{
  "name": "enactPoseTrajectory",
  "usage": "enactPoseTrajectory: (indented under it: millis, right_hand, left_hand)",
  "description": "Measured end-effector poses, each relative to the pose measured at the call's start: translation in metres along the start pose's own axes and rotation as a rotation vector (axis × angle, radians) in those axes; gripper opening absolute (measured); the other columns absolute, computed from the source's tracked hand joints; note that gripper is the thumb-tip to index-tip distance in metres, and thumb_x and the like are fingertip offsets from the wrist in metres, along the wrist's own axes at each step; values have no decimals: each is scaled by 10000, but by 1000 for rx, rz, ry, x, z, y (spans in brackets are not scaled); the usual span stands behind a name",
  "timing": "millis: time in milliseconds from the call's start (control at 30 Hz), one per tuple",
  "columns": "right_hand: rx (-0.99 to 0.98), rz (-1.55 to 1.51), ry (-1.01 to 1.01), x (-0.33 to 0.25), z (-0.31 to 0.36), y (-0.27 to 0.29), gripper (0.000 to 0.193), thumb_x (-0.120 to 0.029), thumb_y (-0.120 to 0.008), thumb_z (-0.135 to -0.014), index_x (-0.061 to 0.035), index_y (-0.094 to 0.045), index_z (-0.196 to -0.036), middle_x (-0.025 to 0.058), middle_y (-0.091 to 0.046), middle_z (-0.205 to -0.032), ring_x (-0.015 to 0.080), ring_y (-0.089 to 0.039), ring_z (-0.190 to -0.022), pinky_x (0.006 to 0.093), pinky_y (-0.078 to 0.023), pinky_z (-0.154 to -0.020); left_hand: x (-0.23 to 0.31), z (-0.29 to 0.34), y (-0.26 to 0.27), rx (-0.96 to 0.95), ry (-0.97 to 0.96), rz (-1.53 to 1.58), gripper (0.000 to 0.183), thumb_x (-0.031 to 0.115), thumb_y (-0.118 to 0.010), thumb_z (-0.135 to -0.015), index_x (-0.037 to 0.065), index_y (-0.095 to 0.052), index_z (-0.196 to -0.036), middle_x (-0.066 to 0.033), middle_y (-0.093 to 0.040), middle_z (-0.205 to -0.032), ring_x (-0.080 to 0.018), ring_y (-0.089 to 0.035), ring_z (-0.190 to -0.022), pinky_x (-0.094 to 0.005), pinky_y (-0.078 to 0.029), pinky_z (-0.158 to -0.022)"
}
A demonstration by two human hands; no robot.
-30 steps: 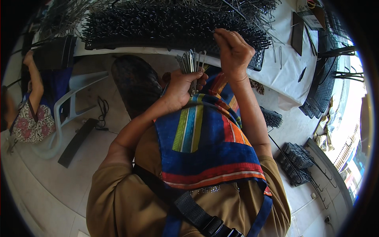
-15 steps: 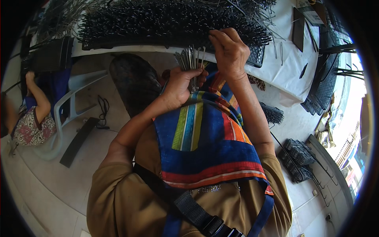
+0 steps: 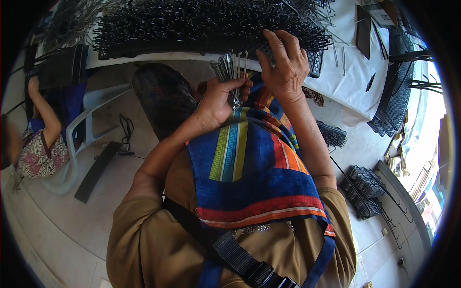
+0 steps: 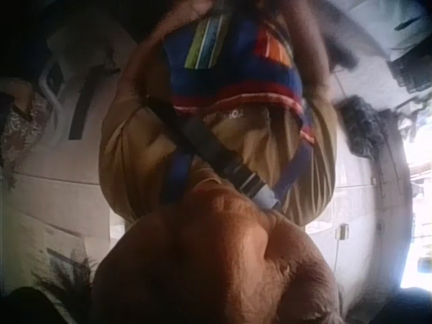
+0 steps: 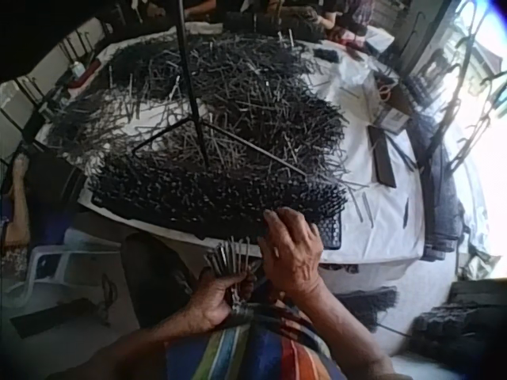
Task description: Assembling metal brushes by manually inserting bundles of thin metal wires into a base.
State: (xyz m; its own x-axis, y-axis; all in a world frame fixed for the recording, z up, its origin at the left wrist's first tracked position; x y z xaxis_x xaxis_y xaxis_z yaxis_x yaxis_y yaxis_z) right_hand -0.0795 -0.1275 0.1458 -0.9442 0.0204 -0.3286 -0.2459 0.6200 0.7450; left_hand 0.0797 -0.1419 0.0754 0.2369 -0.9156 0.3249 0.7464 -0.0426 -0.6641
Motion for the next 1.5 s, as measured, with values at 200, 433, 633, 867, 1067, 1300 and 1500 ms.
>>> enactPoseTrajectory:
  millis: [200,433,633,867,1067,1300,1500]
  right_hand:
    - [-33,-25,-3,-9,-16,-18,296,-170,-717,-685,-150,-654,-973,20,-588,-877,210,-599,-780,347,-424,-658]
    - [115,-195,-196,17,-10,-15,77,-139,-726,-704,-136,-659,-742,15,-588,-691,232,-584,-606,338,-426,-571]
    - [41,-174,39,1,-12,-12,90,-123,-732,-693,-142,-655,-736,7,-565,-669,202,-577,-581,310,-415,-538]
    - [-57,-140,-26,12,-28,-13,94,-144,-734,-721,-105,-688,-794,32,-624,-726,233,-621,-630,316,-488,-572]
    - [-164,20,101,16,-22,-12,67,-175,-713,-741,-135,-686,-788,-1,-610,-728,229,-611,-629,317,-477,-578]
    - [-4,-96,-71,7,8,-4,174,-120,-725,-720,-75,-678,-881,35,-601,-691,189,-573,-555,300,-443,-542]
    - [-137,-1172,-1005,16,28,-15,101,29,-653,-796,16,-634,-895,41,-653,-688,43,-495,-476,192,-365,-423]
  left_hand:
    - [-2,1,-2,38,25,16,128,9,-587,-853,-3,-606,-979,-122,-663,-822,-183,-626,-683,-285,-494,-593]
    - [1,2,5,52,13,22,122,10,-585,-857,-5,-607,-976,-129,-663,-834,-181,-622,-689,-286,-494,-603]
    - [1,1,2,0,15,-11,177,27,-607,-853,-15,-614,-1025,-98,-661,-850,-160,-622,-740,-285,-493,-651]
    - [1,-1,3,-25,23,-15,184,35,-601,-860,-9,-607,-1038,-97,-655,-865,-159,-617,-748,-286,-490,-652]
    - [-1,-4,0,-54,37,-12,186,31,-594,-861,0,-608,-1044,-98,-648,-871,-164,-596,-754,-288,-481,-651]
    - [3,1,-9,-117,6,-59,160,25,-606,-850,-12,-621,-1005,-135,-669,-874,-207,-638,-745,-311,-518,-658]
    - [2,1,-14,-27,28,-73,156,18,-605,-852,-3,-628,-1005,-129,-673,-892,-219,-660,-801,-313,-543,-683]
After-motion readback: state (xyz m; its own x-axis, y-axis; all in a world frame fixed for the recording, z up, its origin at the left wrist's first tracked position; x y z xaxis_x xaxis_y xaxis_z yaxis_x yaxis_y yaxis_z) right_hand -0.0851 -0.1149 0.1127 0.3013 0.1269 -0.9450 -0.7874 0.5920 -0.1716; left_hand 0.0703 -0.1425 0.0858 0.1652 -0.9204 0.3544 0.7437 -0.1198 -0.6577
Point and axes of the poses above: each hand's wrist, its own z-axis away from the middle knuckle, its own y-axis out of the back of the hand, x = y × z, the point moved 3 cm from there along -z, towards the middle knuckle
